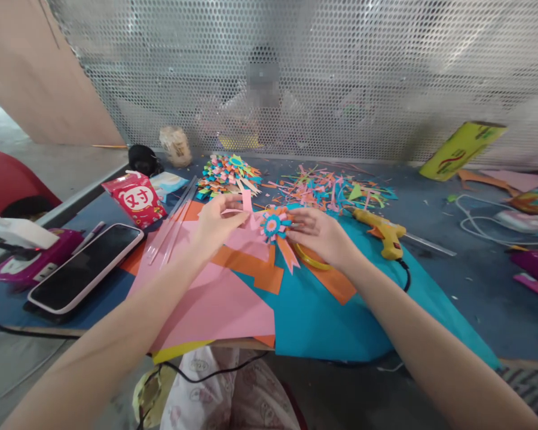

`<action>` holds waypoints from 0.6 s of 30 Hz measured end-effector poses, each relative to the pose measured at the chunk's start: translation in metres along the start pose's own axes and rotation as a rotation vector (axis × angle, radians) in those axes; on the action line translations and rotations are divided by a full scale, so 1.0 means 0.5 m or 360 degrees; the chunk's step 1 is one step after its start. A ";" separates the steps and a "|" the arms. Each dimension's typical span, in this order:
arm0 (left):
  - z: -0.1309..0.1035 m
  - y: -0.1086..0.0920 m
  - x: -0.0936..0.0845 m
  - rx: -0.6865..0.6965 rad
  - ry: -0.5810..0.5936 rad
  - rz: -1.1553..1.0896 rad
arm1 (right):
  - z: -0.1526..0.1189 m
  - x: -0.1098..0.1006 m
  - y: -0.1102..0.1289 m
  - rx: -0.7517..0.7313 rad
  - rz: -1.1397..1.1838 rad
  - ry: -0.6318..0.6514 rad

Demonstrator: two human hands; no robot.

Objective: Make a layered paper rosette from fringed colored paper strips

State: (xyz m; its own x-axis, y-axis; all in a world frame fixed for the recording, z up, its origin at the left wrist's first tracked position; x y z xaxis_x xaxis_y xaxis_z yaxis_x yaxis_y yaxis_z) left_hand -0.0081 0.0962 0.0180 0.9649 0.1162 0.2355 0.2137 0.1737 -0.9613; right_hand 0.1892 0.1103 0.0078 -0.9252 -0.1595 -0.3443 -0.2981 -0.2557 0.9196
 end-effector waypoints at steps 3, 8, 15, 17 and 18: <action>-0.002 0.001 0.005 0.0006 0.0028 -0.0063 | -0.007 -0.030 0.028 -0.0225 -0.0668 -0.0226; -0.001 0.015 0.009 -0.0013 0.0105 -0.0010 | -0.010 -0.036 -0.001 -0.0029 -0.1860 0.0111; 0.016 0.040 -0.011 -0.0009 0.0080 0.0057 | -0.026 -0.032 -0.027 0.0209 -0.2186 0.0425; 0.019 0.042 -0.012 -0.0003 0.0067 -0.0010 | -0.031 -0.028 -0.025 0.0228 -0.2247 0.0437; 0.019 0.042 -0.011 -0.0006 0.0062 -0.0032 | -0.034 -0.026 -0.023 0.0229 -0.2280 0.0431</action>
State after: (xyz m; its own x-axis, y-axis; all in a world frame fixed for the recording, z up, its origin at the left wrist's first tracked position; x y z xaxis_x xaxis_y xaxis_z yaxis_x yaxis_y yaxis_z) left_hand -0.0104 0.1084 -0.0022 0.9655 0.0747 0.2494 0.2339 0.1719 -0.9570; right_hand 0.2086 0.0993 -0.0016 0.2427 -0.0309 -0.9696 -0.9402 -0.2538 -0.2272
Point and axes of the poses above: each hand's wrist, its own z-axis towards the middle knuckle, its own x-axis out of the palm, y = z × x, the point moved 9 cm from there along z, towards the middle knuckle, and after that the axes turned 10 degrees about -z, right-handed, at the moved point
